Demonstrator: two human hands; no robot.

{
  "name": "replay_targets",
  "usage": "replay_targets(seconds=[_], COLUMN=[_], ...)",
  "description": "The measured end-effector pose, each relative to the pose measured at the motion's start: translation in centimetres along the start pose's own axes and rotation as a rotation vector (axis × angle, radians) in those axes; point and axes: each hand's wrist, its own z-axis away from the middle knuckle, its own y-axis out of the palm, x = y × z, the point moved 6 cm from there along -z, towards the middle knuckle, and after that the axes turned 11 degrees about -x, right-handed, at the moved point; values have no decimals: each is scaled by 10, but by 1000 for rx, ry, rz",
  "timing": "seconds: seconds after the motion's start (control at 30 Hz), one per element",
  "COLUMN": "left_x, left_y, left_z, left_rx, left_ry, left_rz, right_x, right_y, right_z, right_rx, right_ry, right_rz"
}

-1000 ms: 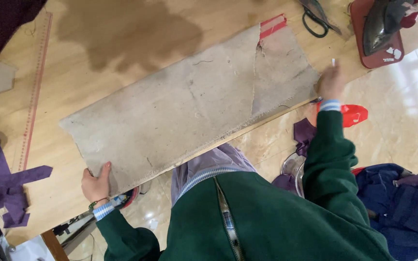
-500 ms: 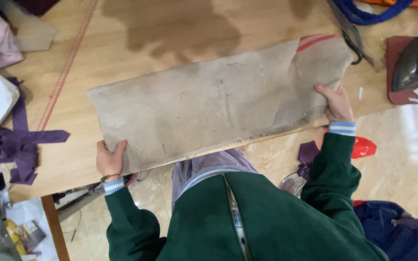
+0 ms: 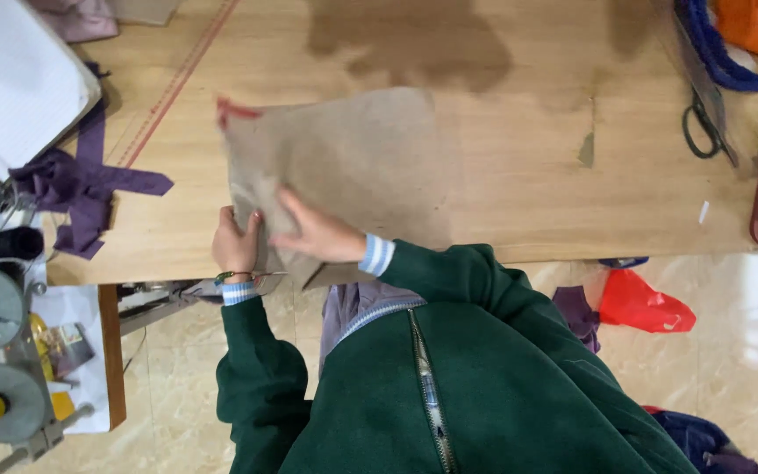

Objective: The person is organizing fabric pieces on a workbench, including unfolding and smoothing a large piece of maroon fabric and searching through a drawer for patterns.

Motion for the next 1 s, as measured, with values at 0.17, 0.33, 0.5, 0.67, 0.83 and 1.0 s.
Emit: replay_targets(seconds=[0.17,0.33,0.5,0.67,0.83,1.0], left_x=[57,-29,35,-34,-48,-60], left_y=[30,-50,1,-21,-22,4], left_z=[-11,2,-38,-44,-50,-56], left_rx=[0,-3,91,-199,-271,-403], left_ry=[14,-177,-43,413,380,342], left_rz=[-67,367,343,142,237,54], right_x=[-28,-84,-60,-110,-117,-171], right_y=[25,-34,-171,-238,-266,-275], right_z=[2,14,12,-38,-35,-33], right_rx=[89,-71,-727,-593,-706,-935], right_ry=[-94,-94,-297,-172,-272,-338], right_rz=[65,332,750,631,643,1189])
